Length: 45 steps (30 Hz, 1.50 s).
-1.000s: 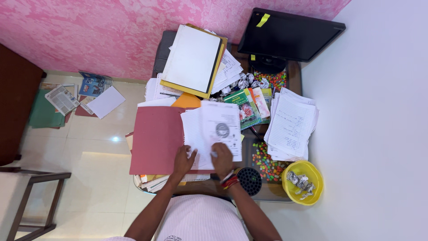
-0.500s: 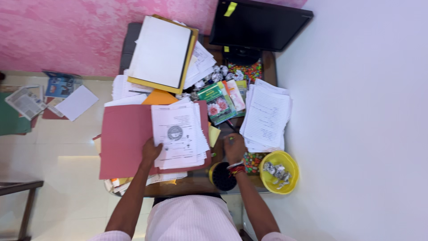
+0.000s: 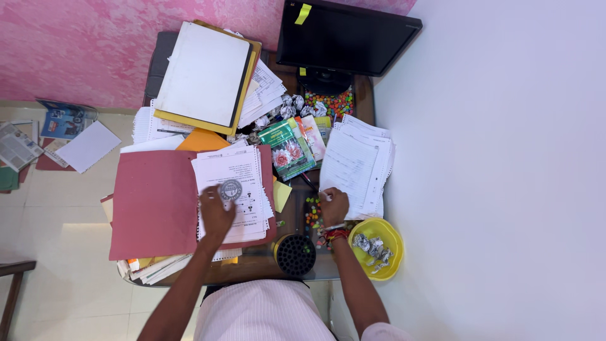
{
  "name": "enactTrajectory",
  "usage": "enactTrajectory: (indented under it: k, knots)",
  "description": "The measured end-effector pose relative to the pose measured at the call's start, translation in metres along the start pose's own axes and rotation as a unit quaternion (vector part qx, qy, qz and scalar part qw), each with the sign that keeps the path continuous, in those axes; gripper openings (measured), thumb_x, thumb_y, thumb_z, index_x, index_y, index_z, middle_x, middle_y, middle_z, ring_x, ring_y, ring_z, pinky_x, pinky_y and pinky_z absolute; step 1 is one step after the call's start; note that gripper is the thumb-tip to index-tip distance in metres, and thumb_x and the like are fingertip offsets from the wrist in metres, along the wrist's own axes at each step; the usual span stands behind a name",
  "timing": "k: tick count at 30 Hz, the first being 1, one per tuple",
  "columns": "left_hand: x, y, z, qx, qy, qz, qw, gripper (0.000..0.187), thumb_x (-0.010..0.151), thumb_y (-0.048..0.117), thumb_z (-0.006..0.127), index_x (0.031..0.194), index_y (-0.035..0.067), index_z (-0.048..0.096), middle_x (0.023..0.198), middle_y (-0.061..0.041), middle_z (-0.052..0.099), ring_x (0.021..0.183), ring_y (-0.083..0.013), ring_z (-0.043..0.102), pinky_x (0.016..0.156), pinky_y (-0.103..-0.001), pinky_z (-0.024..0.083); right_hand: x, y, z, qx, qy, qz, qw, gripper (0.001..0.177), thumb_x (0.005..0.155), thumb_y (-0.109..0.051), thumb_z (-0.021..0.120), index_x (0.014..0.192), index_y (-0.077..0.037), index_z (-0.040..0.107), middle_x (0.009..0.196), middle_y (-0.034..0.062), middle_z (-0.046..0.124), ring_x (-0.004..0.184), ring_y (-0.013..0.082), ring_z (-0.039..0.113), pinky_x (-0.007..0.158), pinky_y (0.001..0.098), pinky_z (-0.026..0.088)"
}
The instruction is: The person sorts through a cluttered desk, moving papers, notebooks, and folders into separate piles. They handle loose sheets, a yellow folder, and a red folder, stacking them while discarding crumpled paper into a yellow bowl. The task continues with repeated picking, sorting, and stacking of documents.
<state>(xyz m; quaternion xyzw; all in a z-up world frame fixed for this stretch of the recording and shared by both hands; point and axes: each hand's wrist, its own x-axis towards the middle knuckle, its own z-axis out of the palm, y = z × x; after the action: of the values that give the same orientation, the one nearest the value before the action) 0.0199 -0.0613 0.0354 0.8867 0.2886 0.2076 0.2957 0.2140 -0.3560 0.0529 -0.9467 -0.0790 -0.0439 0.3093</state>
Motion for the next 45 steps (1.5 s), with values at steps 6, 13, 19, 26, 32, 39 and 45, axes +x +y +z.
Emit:
enactTrajectory:
  k: [6, 13, 19, 26, 32, 39, 45]
  knots:
    - [0.026, 0.066, 0.04, -0.409, -0.304, -0.24, 0.826, 0.057, 0.088, 0.045, 0.075, 0.123, 0.001, 0.066, 0.116, -0.016, 0.07, 0.104, -0.0225, 0.069, 0.082, -0.034, 0.06, -0.041, -0.099, -0.03, 0.181, -0.067, -0.134, 0.972, 0.019, 0.072, -0.014, 0.088, 0.073, -0.009, 0.07, 0.081, 0.0072, 0.071, 0.08, 0.0252, 0.066, 0.074, 0.039, 0.054]
    - [0.052, 0.049, 0.067, -0.192, -0.318, -0.16, 0.915, 0.051, 0.078, 0.027, 0.085, 0.113, -0.008, 0.07, 0.103, -0.022, 0.076, 0.09, -0.0272, 0.075, 0.081, -0.038, 0.06, -0.061, -0.128, -0.049, 0.211, -0.256, -0.21, 0.92, 0.024, 0.075, -0.02, 0.089, 0.08, -0.004, 0.071, 0.081, 0.0068, 0.072, 0.074, 0.0216, 0.069, 0.07, 0.0349, 0.054]
    - [0.047, -0.037, 0.03, -0.216, -0.274, -0.267, 0.898, 0.049, 0.084, 0.022, 0.081, 0.119, -0.008, 0.065, 0.108, -0.023, 0.075, 0.091, -0.0288, 0.074, 0.083, -0.04, 0.059, -0.017, -0.054, -0.033, 0.063, -0.024, -0.072, 0.995, 0.031, 0.077, -0.028, 0.085, 0.093, -0.003, 0.075, 0.088, 0.0101, 0.069, 0.082, 0.0284, 0.066, 0.075, 0.0402, 0.053]
    - [0.041, -0.089, -0.018, -0.362, -0.248, -0.322, 0.839, 0.042, 0.087, 0.016, 0.076, 0.119, -0.011, 0.069, 0.112, -0.022, 0.076, 0.098, -0.0294, 0.073, 0.089, -0.038, 0.057, 0.004, 0.0, 0.001, -0.104, 0.03, -0.085, 0.99, 0.021, 0.078, -0.026, 0.077, 0.092, -0.01, 0.079, 0.095, 0.0113, 0.072, 0.092, 0.0352, 0.064, 0.082, 0.0472, 0.052]
    - [0.036, -0.096, -0.027, -0.277, -0.251, -0.323, 0.87, 0.044, 0.085, 0.017, 0.078, 0.12, -0.009, 0.069, 0.113, -0.023, 0.076, 0.099, -0.0308, 0.075, 0.091, -0.038, 0.058, -0.013, -0.028, -0.001, -0.072, 0.043, -0.073, 0.994, 0.016, 0.087, -0.019, 0.072, 0.093, -0.006, 0.079, 0.087, 0.0142, 0.072, 0.083, 0.0355, 0.065, 0.076, 0.0459, 0.052]
    - [0.031, -0.042, -0.05, 0.13, -0.144, -0.159, 0.968, 0.09, 0.076, 0.039, 0.086, 0.141, -0.009, 0.045, 0.138, -0.029, 0.051, 0.126, -0.0427, 0.053, 0.097, -0.052, 0.048, -0.068, -0.139, -0.016, 0.095, 0.012, -0.145, 0.985, 0.015, 0.091, -0.016, 0.072, 0.096, -0.002, 0.076, 0.101, 0.014, 0.075, 0.095, 0.0325, 0.07, 0.086, 0.0408, 0.055]
    - [0.047, -0.026, -0.033, -0.273, -0.279, -0.285, 0.876, 0.082, 0.088, 0.057, 0.072, 0.138, -0.006, 0.053, 0.131, -0.028, 0.061, 0.117, -0.0393, 0.065, 0.094, -0.049, 0.055, -0.114, -0.216, -0.008, 0.134, -0.136, -0.218, 0.957, 0.015, 0.082, -0.013, 0.076, 0.094, -0.004, 0.077, 0.103, 0.0107, 0.076, 0.097, 0.0309, 0.07, 0.089, 0.0423, 0.053]
